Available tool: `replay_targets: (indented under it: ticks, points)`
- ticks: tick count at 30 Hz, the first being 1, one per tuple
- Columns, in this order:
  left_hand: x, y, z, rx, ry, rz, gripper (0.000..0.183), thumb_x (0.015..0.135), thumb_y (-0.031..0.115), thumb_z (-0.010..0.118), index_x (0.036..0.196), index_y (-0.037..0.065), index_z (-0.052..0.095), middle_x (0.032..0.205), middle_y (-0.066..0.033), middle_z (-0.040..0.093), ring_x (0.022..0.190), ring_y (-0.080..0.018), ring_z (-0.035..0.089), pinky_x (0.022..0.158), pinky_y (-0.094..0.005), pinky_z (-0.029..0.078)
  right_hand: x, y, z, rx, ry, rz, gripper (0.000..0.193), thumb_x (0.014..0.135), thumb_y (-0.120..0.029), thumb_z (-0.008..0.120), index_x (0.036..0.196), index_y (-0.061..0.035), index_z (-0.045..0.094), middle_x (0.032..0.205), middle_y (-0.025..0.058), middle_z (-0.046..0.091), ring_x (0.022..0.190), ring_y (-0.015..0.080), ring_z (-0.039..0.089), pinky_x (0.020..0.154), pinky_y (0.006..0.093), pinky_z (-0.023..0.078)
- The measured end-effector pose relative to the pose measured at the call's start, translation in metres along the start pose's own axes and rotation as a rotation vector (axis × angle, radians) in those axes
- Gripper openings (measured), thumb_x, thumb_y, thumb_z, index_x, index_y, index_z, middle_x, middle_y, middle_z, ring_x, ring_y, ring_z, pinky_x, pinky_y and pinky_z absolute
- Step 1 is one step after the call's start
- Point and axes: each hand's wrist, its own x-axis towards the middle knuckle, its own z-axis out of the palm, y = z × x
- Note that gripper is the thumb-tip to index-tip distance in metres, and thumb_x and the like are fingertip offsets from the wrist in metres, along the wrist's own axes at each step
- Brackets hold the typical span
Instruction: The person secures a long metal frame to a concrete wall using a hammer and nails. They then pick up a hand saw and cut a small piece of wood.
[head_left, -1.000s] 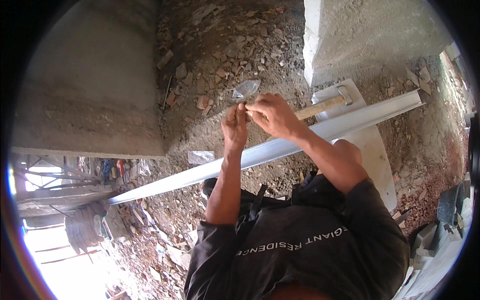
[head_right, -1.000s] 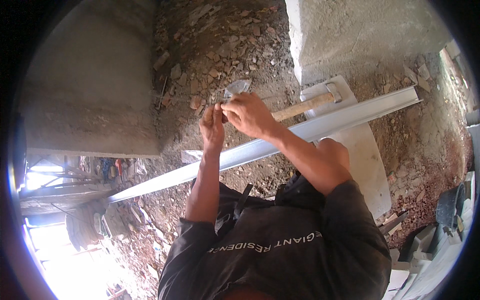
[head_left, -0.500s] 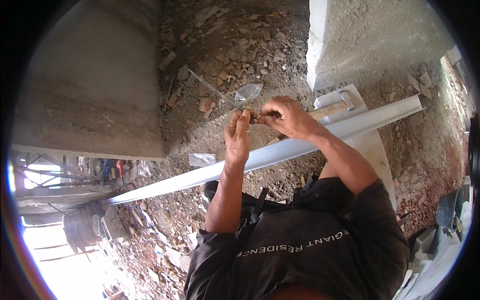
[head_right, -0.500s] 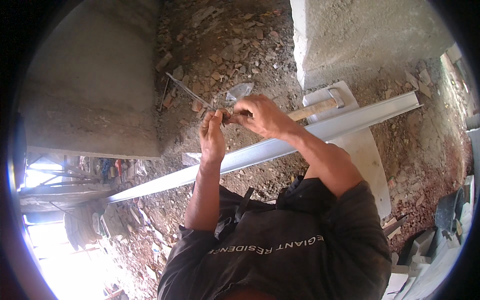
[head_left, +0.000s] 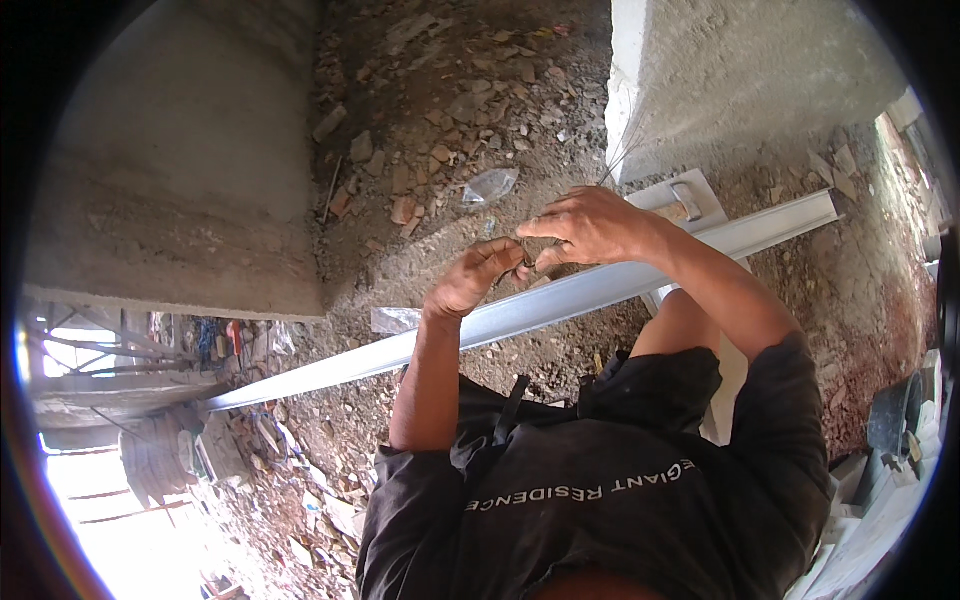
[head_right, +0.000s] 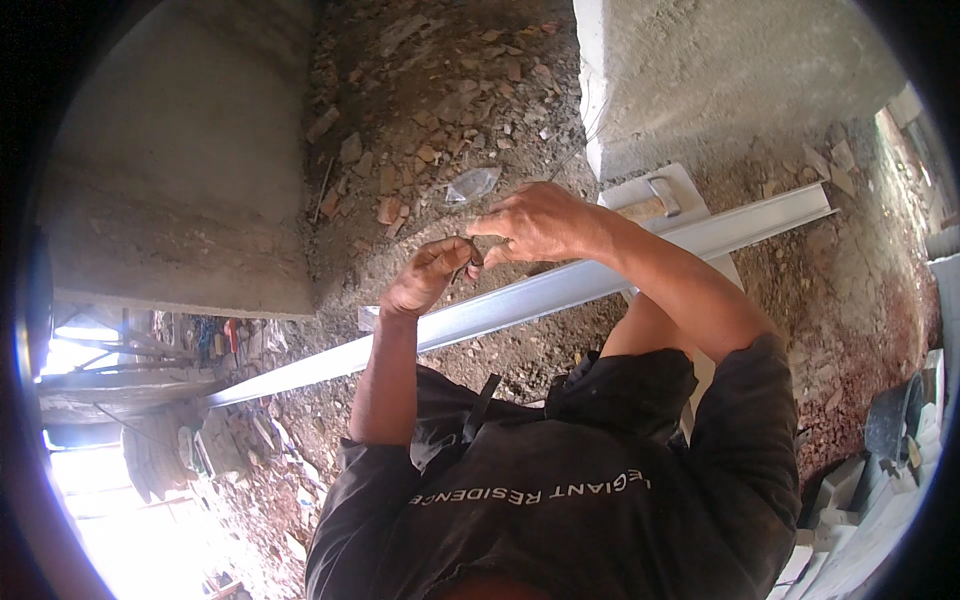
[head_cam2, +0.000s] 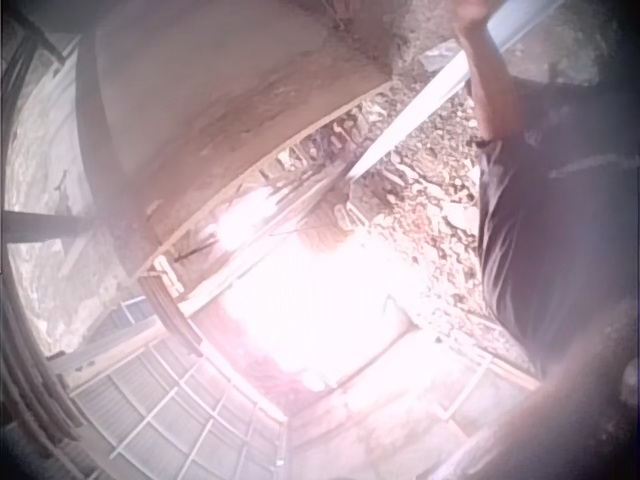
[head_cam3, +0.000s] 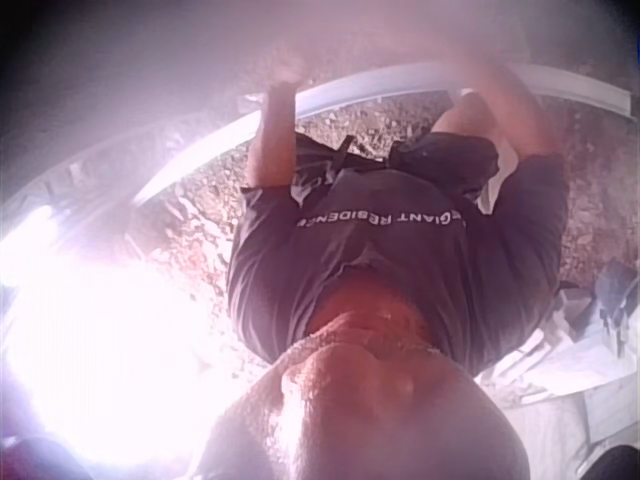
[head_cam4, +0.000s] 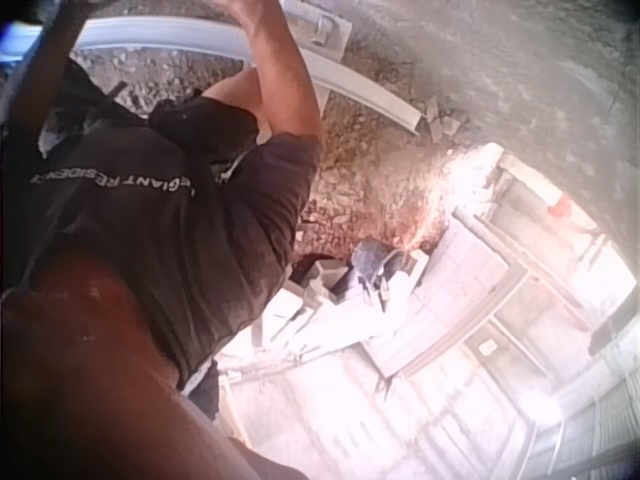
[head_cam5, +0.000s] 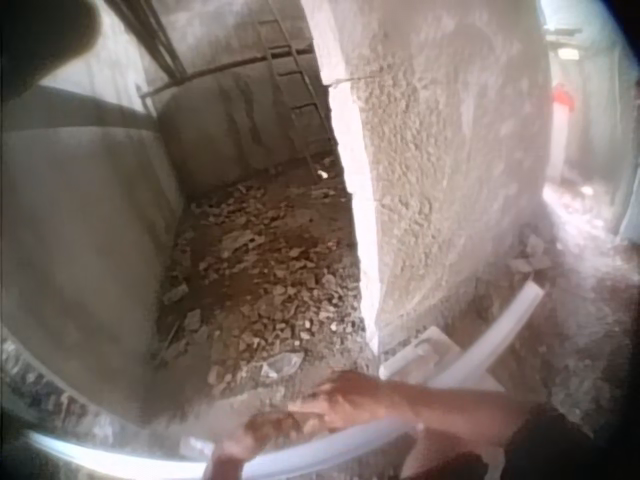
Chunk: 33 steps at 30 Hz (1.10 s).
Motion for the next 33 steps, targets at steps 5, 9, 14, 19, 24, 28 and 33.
replay_targets:
  ticks: [5, 9, 14, 19, 24, 28, 33]
  points:
    - [0.005, 0.006, 0.004, 0.223, 0.001, 0.003, 0.027, 0.095, 0.023, 0.048, 0.093, -0.001, 0.06, 0.08, -0.0059, 0.059, 0.074, -0.0147, 0.054, 0.072, -0.0299, 0.044, -0.008, 0.006, 0.007, -0.002, -0.044, 0.108, 0.031, 0.077, -0.038, 0.066, 0.092, -0.0105, 0.065, 0.082, 0.0064, 0.064, 0.079, 0.0272, 0.063, 0.07, 0.0397, 0.049]
    - [0.01, -0.002, 0.012, 0.362, 0.15, 0.129, 0.03, 0.095, 0.023, 0.047, 0.098, -0.004, 0.059, 0.082, -0.0091, 0.062, 0.078, -0.0161, 0.058, 0.073, -0.0307, 0.047, -0.014, 0.011, 0.017, 0.037, -0.05, 0.258, 0.03, 0.078, -0.039, 0.066, 0.089, -0.0103, 0.065, 0.079, 0.007, 0.062, 0.074, 0.0282, 0.062, 0.067, 0.0414, 0.048]
    - [-0.005, 0.001, 0.032, 0.716, 0.285, 0.301, 0.022, 0.088, 0.013, 0.056, 0.105, -0.001, 0.057, 0.09, -0.0159, 0.064, 0.085, -0.0266, 0.065, 0.072, -0.037, 0.049, -0.02, 0.002, 0.018, 0.162, -0.06, 0.386, 0.033, 0.079, -0.04, 0.065, 0.089, -0.0086, 0.067, 0.079, 0.0092, 0.062, 0.072, 0.0305, 0.061, 0.067, 0.0407, 0.048]
    - [-0.019, 0.001, 0.03, 0.805, 0.247, 0.398, 0.02, 0.086, 0.009, 0.058, 0.104, -0.001, 0.057, 0.091, -0.0174, 0.063, 0.081, -0.0329, 0.064, 0.067, -0.0374, 0.05, -0.025, -0.006, 0.016, 0.496, -0.068, 0.321, 0.029, 0.079, -0.034, 0.067, 0.087, -0.0066, 0.068, 0.075, 0.0134, 0.063, 0.069, 0.0307, 0.061, 0.065, 0.0399, 0.046]
    - [-0.027, 0.004, 0.032, 0.742, 0.158, 0.32, 0.017, 0.088, 0.01, 0.057, 0.1, -0.002, 0.057, 0.083, -0.0149, 0.062, 0.069, -0.0244, 0.062, 0.06, -0.0334, 0.048, -0.027, -0.007, 0.009, 0.513, -0.08, 0.253, 0.021, 0.08, -0.026, 0.067, 0.083, -0.0044, 0.068, 0.074, 0.0086, 0.06, 0.073, 0.0266, 0.059, 0.067, 0.0375, 0.045]
    - [-0.032, 0.01, 0.025, 0.544, -0.002, 0.128, 0.019, 0.09, 0.013, 0.054, 0.098, -0.004, 0.058, 0.073, -0.0106, 0.059, 0.063, -0.014, 0.056, 0.057, -0.0291, 0.045, -0.02, -0.002, 0.014, 0.296, 0.02, 0.074, 0.019, 0.077, -0.026, 0.068, 0.078, -0.0064, 0.067, 0.071, 0.0054, 0.055, 0.074, 0.0228, 0.057, 0.071, 0.0364, 0.044]
    - [-0.041, 0.009, 0.027, 0.444, -0.006, 0.029, 0.021, 0.09, 0.016, 0.054, 0.098, -0.002, 0.059, 0.07, -0.0094, 0.059, 0.064, -0.0138, 0.057, 0.059, -0.0299, 0.045, -0.019, -0.007, 0.018, 0.207, 0.089, 0.031, 0.018, 0.078, -0.027, 0.067, 0.076, -0.0098, 0.065, 0.071, 0.005, 0.055, 0.074, 0.0273, 0.059, 0.067, 0.0412, 0.046]
